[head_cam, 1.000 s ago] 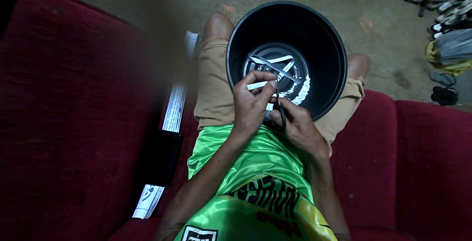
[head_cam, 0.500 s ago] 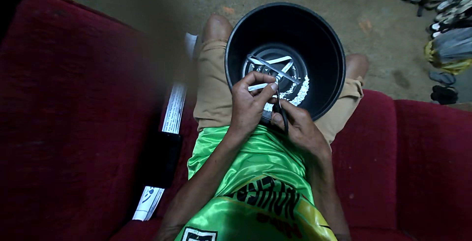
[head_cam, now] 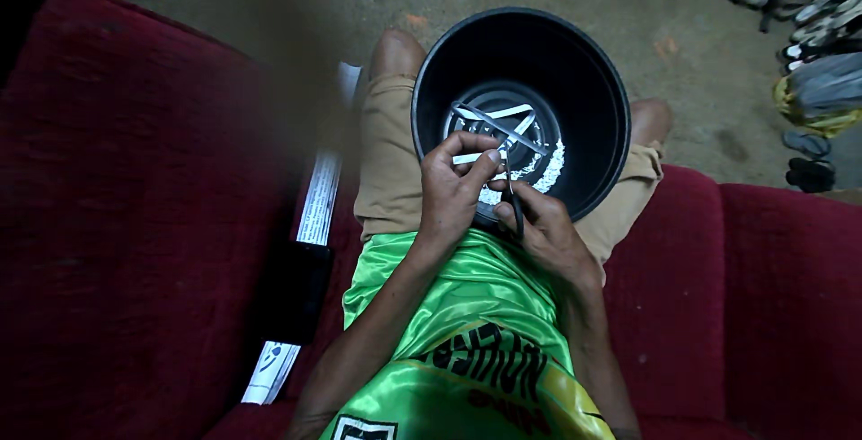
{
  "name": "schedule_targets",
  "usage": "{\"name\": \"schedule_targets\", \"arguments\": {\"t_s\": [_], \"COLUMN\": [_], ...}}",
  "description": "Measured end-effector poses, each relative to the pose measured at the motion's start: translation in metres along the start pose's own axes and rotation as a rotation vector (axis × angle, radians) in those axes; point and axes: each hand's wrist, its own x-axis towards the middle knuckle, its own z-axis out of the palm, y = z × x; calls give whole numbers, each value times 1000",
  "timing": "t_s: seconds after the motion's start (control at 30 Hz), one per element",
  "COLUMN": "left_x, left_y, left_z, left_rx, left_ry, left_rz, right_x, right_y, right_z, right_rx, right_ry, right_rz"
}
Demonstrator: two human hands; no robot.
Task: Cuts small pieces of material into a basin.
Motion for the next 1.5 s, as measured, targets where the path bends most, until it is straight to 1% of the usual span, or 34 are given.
{"name": "schedule_targets", "arguments": {"t_s": [0.2, 0.37, 0.53, 0.67, 0.8, 0.9, 1.0, 1.1, 1.2, 1.37, 1.5], "left_x": [-1, -2, -1, -7, -4, -9, -9, -4, -9, -7, -5], "left_y": [0, 0, -1, 5, 1, 6, 6, 1, 6, 6, 3], "left_z": [1, 1, 0, 2, 3, 3, 3, 3, 3, 2, 3], "left_rx": [-24, -63, -54, -42, -71, -24, -20, -53, -10, -49, -63], "left_ry": [1, -7, 12, -12, 4, -10, -9, 9, -3, 3, 3], "left_rz": [-2, -6, 8, -44, -9, -37, -29, 5, -20, -48, -21], "right_x": [-3, 0, -3, -1, 1, 1, 1, 2, 0, -3, -1], "right_y": [-2, -3, -3, -3, -3, -3, -3, -3, -2, 0, -3], "right_z": [-3, -1, -4, -3, -1, -1, -1, 0, 1, -2, -1], "right_rx": [21, -19, -13, -12, -27, -26, -23, -26, 25, 24, -9], "right_ry": [-87, -45, -87, -86, -49, -46, -45, -33, -15, -101, -88], "right_rz": [12, 4, 16, -30, -56, -49, -64, -53, -26, -43, -39]}}
